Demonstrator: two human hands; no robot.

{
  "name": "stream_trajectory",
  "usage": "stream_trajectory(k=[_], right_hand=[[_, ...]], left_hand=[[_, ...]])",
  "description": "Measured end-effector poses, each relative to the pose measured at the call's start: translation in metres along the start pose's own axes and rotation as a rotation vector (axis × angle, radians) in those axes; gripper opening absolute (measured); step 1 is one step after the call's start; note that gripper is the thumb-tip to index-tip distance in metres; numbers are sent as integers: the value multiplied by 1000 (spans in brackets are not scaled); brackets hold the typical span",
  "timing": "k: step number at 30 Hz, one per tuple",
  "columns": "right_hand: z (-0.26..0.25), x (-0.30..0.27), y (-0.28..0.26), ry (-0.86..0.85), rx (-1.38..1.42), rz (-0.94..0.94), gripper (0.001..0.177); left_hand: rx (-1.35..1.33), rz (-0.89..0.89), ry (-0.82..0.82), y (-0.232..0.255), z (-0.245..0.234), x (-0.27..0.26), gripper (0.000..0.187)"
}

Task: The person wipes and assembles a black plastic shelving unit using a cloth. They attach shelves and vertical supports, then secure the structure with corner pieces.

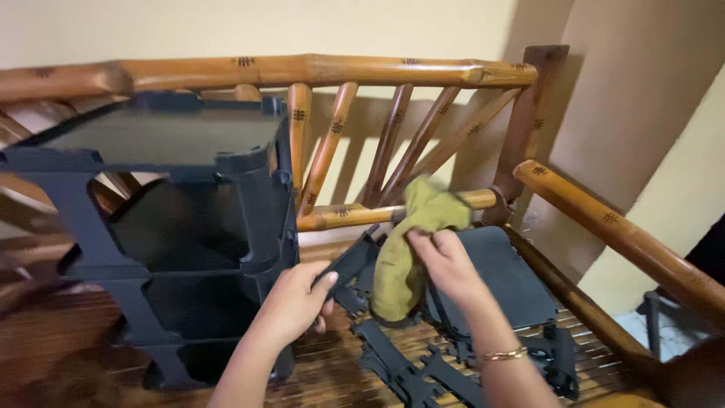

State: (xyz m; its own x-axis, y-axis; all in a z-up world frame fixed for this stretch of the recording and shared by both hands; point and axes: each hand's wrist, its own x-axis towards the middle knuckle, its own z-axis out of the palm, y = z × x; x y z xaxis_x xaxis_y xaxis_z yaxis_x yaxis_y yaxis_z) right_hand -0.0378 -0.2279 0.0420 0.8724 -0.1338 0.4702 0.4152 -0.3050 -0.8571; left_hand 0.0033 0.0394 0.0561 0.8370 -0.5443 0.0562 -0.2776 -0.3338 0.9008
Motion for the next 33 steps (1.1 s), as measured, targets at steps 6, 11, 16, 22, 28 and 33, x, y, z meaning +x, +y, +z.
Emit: stream_trajectory(k=[6, 11, 16, 22, 28, 33], right_hand=[[31, -4, 12, -103, 76, -109, 19], [41, 2, 25, -22, 280, 49, 17], [64, 8, 47, 135, 286, 44, 15], [61, 3, 44, -53, 401, 150, 16], [51, 0, 27, -137, 274, -17, 28], [67, 3, 43, 19, 157, 76, 13]], left_hand=[[-55, -88, -81, 2, 8, -8, 35], [26, -116, -34, 10, 1, -14, 34], [99, -140, -11, 5, 7, -12, 31], [-192, -254, -191, -17, -3, -4, 36], [-106, -356, -292, -35, -14, 1, 33], [-129, -102, -362, -43, -8, 1, 20]])
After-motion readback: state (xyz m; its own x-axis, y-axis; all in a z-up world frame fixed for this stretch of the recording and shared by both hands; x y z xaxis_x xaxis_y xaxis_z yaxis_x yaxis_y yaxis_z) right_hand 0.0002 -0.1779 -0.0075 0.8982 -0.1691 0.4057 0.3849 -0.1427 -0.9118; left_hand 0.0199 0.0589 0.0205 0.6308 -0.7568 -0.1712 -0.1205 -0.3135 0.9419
